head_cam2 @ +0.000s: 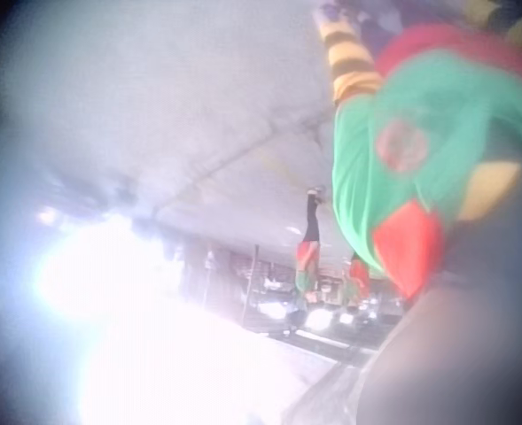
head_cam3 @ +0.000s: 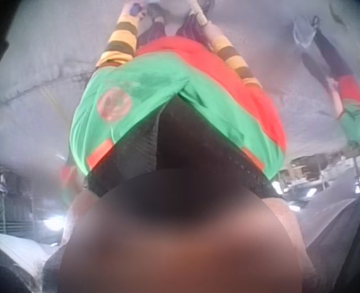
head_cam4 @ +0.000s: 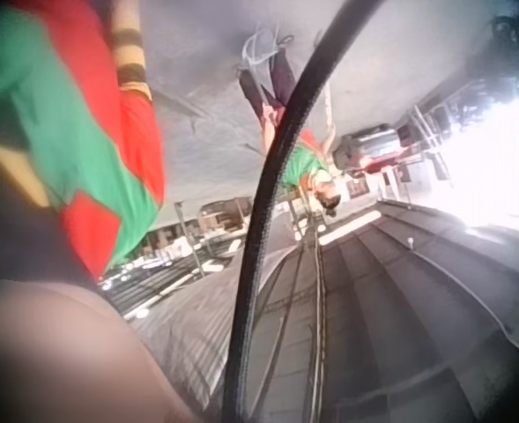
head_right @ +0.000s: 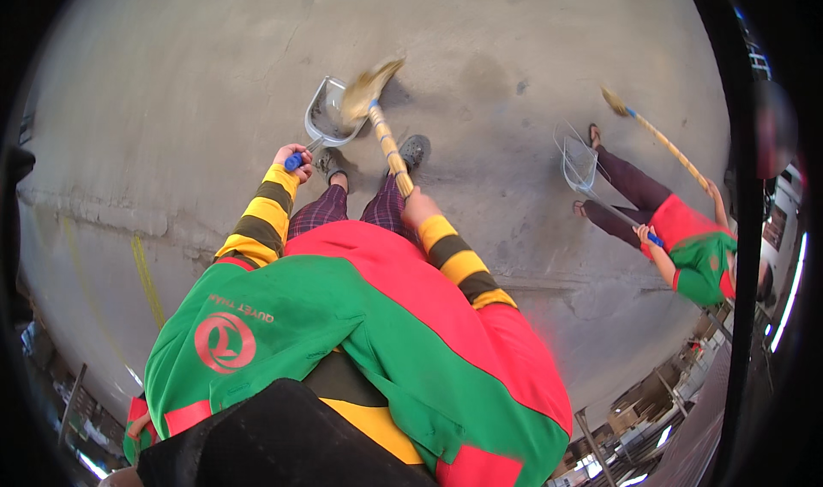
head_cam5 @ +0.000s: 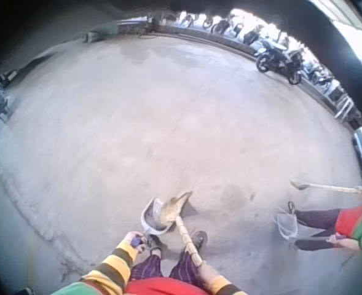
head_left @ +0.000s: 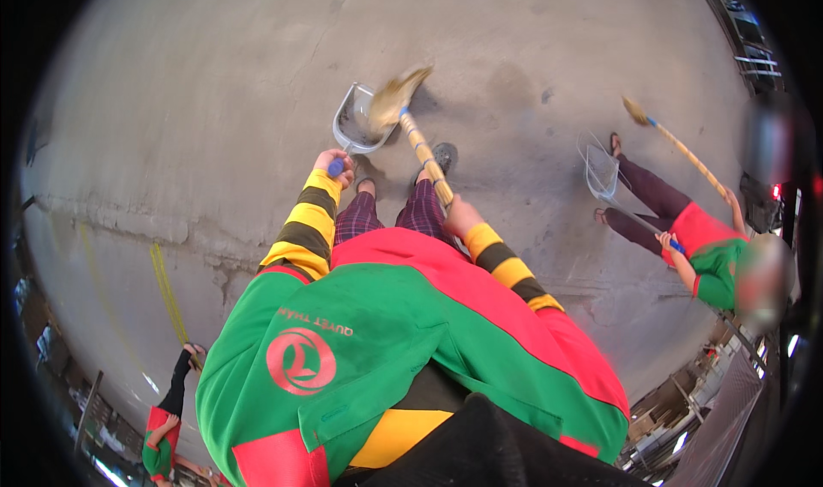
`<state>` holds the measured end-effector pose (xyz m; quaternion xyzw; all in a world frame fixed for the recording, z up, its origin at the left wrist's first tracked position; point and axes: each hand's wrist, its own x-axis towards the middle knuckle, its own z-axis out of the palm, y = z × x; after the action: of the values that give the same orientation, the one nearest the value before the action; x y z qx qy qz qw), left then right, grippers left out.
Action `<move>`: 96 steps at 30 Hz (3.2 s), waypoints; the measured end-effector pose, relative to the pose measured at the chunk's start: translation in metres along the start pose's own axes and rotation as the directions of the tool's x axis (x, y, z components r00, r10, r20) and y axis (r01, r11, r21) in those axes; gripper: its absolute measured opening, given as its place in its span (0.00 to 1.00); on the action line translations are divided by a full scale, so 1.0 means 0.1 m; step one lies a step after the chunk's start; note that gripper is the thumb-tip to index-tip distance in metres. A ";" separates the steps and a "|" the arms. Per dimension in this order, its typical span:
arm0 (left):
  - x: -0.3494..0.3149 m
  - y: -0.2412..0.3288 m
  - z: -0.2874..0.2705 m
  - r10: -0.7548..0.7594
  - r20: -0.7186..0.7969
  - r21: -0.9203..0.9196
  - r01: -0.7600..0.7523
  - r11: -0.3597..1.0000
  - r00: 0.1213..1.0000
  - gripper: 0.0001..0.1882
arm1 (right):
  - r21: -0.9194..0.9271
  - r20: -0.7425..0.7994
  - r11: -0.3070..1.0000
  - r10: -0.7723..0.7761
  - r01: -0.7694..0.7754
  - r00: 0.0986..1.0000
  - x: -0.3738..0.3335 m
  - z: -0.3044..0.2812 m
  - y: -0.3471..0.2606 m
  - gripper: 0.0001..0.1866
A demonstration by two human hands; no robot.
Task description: The person sweeps a concrete floor with a broom and collects debris into a dustpan. They move across the area, sweeping toward the dustpan and occasionally adjusting position to gather scattered dirt.
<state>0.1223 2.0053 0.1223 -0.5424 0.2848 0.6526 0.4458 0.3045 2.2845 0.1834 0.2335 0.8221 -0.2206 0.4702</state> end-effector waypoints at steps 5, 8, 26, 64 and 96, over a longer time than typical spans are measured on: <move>-0.12 -0.01 -0.08 0.016 -0.031 -0.010 -0.016 1.000 0.999 0.05 | 0.073 -0.044 0.995 -0.068 0.072 0.997 -1.01 -0.09 0.14 0.23; -0.22 -0.07 -0.19 0.007 -0.012 0.061 -0.007 0.998 1.000 0.05 | 0.145 -0.114 0.989 -0.006 0.023 0.994 -1.55 -0.18 0.28 0.24; -1.00 -1.00 -0.79 0.118 -0.025 0.040 -0.117 0.992 0.993 0.04 | 0.268 0.013 0.962 0.057 -0.059 0.998 -1.94 0.42 0.01 0.16; -2.54 -2.93 -0.25 0.208 -0.077 -0.068 -0.213 0.975 0.975 0.06 | 0.736 0.464 0.665 -0.360 -0.126 0.809 -3.28 -1.55 1.89 0.08; -2.44 -4.19 0.34 0.537 -0.050 -0.865 -0.306 0.398 0.842 0.05 | 0.969 0.239 0.043 0.061 -0.242 0.969 0.24 -2.74 1.78 0.05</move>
<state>0.4837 2.1522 0.4123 -0.5153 0.0035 0.8566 -0.0269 0.2147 2.5894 0.2632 0.5611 0.3849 -0.6867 0.2561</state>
